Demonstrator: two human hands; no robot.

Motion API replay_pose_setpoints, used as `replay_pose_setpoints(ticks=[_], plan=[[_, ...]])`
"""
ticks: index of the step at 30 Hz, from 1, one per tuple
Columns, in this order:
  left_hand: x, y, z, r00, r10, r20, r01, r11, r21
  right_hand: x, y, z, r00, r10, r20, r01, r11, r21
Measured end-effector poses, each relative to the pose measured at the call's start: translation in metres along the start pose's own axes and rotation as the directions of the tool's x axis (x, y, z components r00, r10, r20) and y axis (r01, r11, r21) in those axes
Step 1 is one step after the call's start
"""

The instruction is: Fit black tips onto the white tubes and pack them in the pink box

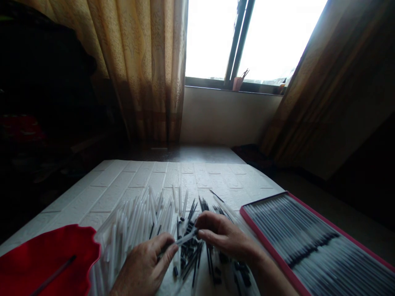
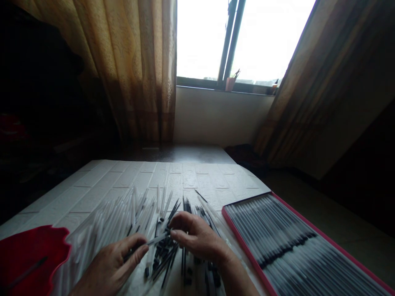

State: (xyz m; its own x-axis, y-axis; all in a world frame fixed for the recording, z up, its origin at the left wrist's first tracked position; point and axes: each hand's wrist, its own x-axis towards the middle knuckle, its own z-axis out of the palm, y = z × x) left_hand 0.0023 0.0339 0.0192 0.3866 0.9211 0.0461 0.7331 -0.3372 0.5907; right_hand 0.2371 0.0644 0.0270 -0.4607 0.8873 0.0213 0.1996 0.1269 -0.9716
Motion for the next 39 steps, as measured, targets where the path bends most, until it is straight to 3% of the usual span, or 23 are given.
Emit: replay_pose_setpoints(ticks=[4,24,29,35,39], plan=[[0.000,-0.001,0.001,1.000,0.000,-0.001,0.000,1.000,0.006,0.000,0.002,0.000,1.000,-0.026,0.005,0.026,0.998,0.052],[0.002,-0.003,0.004,1.000,0.025,-0.006,-0.025,1.000,0.008,0.004,0.005,0.005,0.999,0.009,-0.039,-0.022,0.941,-0.336],[0.001,-0.002,0.004,1.000,0.022,-0.004,-0.022,1.000,0.007,0.005,0.006,0.006,0.999,0.041,-0.026,-0.047,0.957,-0.287],[0.000,0.000,0.001,1.000,0.010,0.003,-0.010,1.000,0.009,0.000,0.005,0.003,1.000,-0.006,0.013,0.007,0.999,-0.037],[0.001,0.000,0.001,1.000,0.014,0.010,-0.014,1.000,0.010,0.001,0.010,0.002,1.000,-0.008,0.019,0.008,1.000,0.005]])
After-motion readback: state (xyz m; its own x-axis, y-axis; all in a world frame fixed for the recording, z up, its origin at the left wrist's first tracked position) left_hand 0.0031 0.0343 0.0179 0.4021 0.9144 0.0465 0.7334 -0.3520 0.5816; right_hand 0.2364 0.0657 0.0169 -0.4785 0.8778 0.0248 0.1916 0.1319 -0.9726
